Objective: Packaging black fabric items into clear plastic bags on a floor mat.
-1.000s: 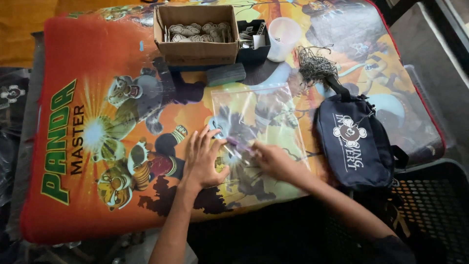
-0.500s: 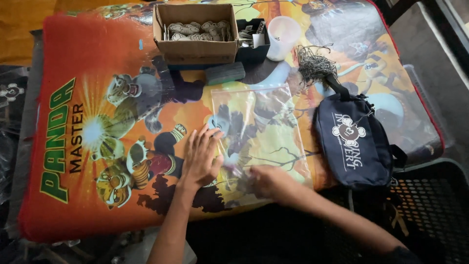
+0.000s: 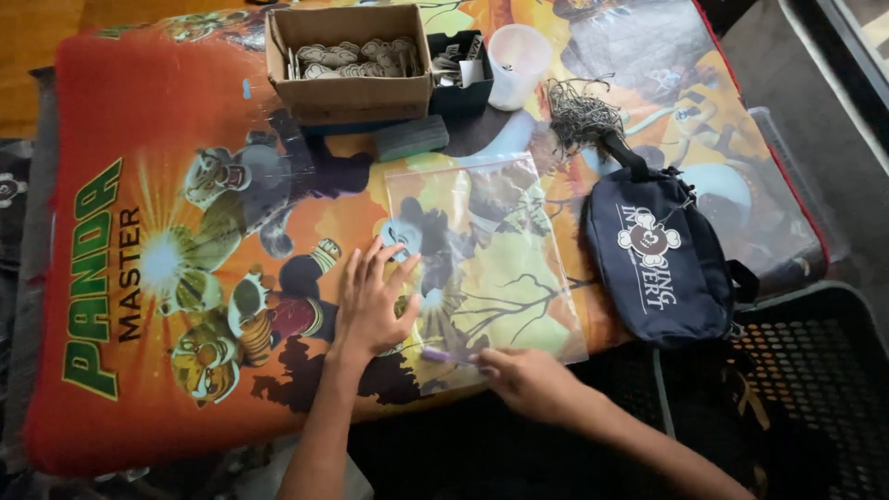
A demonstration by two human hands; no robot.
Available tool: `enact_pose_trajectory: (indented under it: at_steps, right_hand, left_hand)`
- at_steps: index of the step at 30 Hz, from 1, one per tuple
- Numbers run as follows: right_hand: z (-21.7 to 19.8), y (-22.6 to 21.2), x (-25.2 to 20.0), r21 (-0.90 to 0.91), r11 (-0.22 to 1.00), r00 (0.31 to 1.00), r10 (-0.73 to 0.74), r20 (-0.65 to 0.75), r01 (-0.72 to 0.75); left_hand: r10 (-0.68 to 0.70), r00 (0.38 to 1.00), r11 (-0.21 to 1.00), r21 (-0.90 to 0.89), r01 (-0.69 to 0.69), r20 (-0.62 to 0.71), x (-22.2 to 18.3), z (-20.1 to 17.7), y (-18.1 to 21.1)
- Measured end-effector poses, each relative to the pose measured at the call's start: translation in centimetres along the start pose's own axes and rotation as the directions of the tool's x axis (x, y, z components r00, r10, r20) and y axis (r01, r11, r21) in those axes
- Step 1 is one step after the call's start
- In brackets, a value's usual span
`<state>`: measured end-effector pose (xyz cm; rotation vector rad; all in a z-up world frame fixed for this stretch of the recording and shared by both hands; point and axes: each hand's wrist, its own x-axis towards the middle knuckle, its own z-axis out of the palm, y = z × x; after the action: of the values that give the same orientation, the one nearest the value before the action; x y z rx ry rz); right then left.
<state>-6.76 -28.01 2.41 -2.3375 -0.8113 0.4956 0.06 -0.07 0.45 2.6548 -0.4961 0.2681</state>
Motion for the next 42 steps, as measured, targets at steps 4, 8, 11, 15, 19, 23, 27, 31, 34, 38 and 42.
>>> enact_pose_trajectory:
  at_steps: [4, 8, 11, 15, 19, 23, 27, 31, 34, 38, 42]
  right_hand:
    - [-3.8, 4.9, -1.0, -0.035, 0.927, 0.927, 0.371, -0.055, -0.373]
    - [-1.5, 4.7, -2.2, 0.042, 0.859, 0.797, 0.490, -0.353, -0.509]
    - [1.7, 1.6, -4.1, -0.010, 0.956, 0.931, 0.283, -0.232, -0.293]
    - [0.1, 2.7, -5.6, 0.133, 0.798, 0.772, 0.602, -0.203, -0.588]
    - [0.5, 3.8, -8.3, 0.055, 0.828, 0.684, 0.496, -0.535, -0.557]
    - [3.8, 2.2, -9.0, 0.039, 0.952, 0.870, 0.293, -0.398, -0.303]
    - [2.9, 3.1, -8.7, 0.068, 0.966, 0.853, 0.253, -0.457, -0.250]
    - [0.2, 2.1, -8.2, 0.027, 0.948, 0.819, 0.288, -0.496, -0.317]
    - [-1.7, 2.0, -8.1, 0.264, 0.902, 0.894, 0.399, -0.203, -0.342]
    - [-5.6, 2.6, -7.8, 0.358, 0.886, 0.852, 0.414, -0.321, -0.295]
    - [-8.9, 7.6, -7.9, 0.356, 0.930, 0.819, 0.272, -0.506, -0.089]
  left_hand:
    - [-0.007, 1.000, 1.000, 0.004, 0.007, 0.021, -0.1, -0.1, 0.2]
    - [-0.005, 1.000, 1.000, 0.006, 0.005, -0.008, 0.3, -0.2, 0.2]
    - [-0.010, 1.000, 1.000, -0.005, 0.010, 0.009, 0.0, -0.1, 0.2]
    - [-0.028, 0.999, 0.999, -0.015, 0.028, 0.027, 0.2, -0.2, 0.4]
    - [0.019, 0.999, 1.000, 0.006, -0.019, -0.033, -0.1, 0.1, 0.3]
    - [0.065, 0.994, 0.997, 0.047, -0.061, -0.088, -0.2, 0.5, 0.4]
    - [0.235, 0.960, 0.964, 0.165, -0.210, -0.152, -0.6, 0.1, 1.0]
    - [0.320, 0.947, 0.931, -0.183, -0.317, -0.010, -2.6, -1.5, 4.5]
    - [0.371, 0.902, 0.929, -0.089, -0.360, 0.219, -4.4, -0.3, 4.9]
    - [0.398, 0.916, 0.870, -0.299, -0.391, -0.042, -4.1, -0.2, 5.2]
    - [0.044, 0.995, 0.750, -0.654, -0.094, -0.092, -3.5, -0.6, 6.6]
